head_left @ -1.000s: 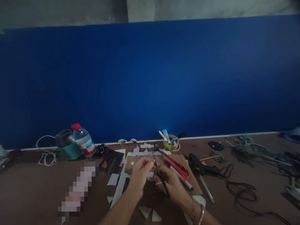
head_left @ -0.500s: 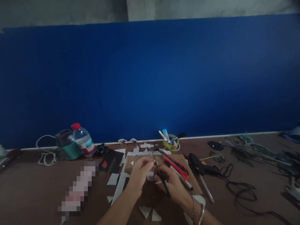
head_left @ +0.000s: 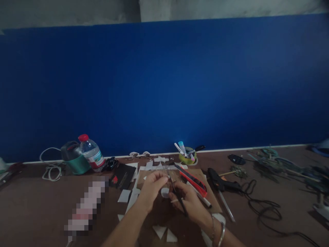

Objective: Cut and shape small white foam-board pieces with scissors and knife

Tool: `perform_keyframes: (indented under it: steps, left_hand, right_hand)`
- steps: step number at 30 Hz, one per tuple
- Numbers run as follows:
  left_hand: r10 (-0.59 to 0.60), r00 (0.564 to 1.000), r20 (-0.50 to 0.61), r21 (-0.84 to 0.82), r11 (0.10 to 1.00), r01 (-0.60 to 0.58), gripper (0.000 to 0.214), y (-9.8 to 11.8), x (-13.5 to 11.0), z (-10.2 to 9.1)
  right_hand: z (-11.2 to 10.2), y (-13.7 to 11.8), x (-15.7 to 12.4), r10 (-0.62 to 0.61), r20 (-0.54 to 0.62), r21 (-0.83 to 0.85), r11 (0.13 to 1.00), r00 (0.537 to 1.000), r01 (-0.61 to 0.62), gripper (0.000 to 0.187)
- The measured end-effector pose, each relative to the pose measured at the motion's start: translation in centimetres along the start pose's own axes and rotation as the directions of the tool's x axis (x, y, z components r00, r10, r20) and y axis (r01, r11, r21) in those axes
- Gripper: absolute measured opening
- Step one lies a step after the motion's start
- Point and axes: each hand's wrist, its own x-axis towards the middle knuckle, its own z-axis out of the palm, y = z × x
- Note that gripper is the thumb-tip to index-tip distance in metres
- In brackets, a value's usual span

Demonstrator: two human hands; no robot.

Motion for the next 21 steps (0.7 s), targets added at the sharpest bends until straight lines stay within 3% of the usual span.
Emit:
perform_keyframes:
  steps: [13,21]
  left_hand:
    - [-0.024,0.999,0.037,-0.009,1.000,0.025,0.012,0.34,0.14,-0.14]
    - [-0.030,0.999,0.016,-0.049,0.998,0.031,0.019,-0.38,0.21,-0.09]
  right_hand:
    - [-0.01,-0.23,-0.12,0.029,0.025,-0.014,1.000,0.999,-0.028,0.026]
    - [-0.06,0.26,0.04,-0.049,-0.089,-0.095,0.995,0.995,0.041,0.022]
